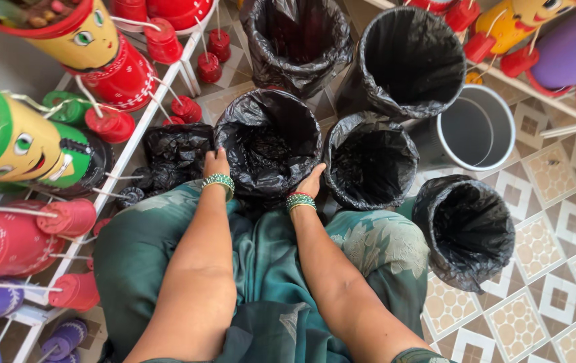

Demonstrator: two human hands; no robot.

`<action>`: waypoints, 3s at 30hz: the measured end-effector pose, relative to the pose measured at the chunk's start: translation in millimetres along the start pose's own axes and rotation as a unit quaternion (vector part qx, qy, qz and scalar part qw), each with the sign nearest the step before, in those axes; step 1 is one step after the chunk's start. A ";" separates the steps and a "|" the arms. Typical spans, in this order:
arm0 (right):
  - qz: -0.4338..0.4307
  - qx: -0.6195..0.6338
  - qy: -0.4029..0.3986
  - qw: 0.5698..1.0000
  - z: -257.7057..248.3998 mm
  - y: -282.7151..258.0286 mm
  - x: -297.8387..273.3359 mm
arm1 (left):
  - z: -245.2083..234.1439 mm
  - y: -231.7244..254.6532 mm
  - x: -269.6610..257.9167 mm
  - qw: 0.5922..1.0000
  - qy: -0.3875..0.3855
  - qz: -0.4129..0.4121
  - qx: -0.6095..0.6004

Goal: The person sits on the floor and lines several small planters with black plastic bags. They open each bag, place it inside a planter, and adjust the edges to fit neatly.

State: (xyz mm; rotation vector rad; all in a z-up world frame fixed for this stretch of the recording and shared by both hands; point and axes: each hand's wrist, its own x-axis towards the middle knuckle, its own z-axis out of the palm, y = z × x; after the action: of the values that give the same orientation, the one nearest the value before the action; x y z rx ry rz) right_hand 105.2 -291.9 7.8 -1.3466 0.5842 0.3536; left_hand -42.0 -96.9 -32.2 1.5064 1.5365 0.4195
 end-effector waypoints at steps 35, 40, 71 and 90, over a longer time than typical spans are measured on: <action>-0.095 -0.037 -0.166 0.981 -21.8 24.9 -47.9 | 28.6 -3.3 -72.6 0.922 -0.049 -0.283 -0.260; -0.172 -0.194 -0.191 0.947 -27.0 34.9 -58.8 | 34.2 -0.8 -69.6 0.889 -0.076 -0.353 -0.281; -0.173 -0.504 0.002 0.847 -29.9 8.9 -37.5 | 50.8 -9.2 -75.4 0.908 -0.272 -0.252 -0.195; 0.007 -0.227 -0.093 0.969 -36.8 24.7 -5.8 | 48.2 -8.6 -77.0 0.921 -0.299 -0.220 -0.119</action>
State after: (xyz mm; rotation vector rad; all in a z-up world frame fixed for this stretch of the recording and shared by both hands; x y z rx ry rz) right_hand 79.8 -322.4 -12.8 -1.7242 0.3645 0.6461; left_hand -22.3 -185.9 -36.3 0.9340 1.2201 -0.1148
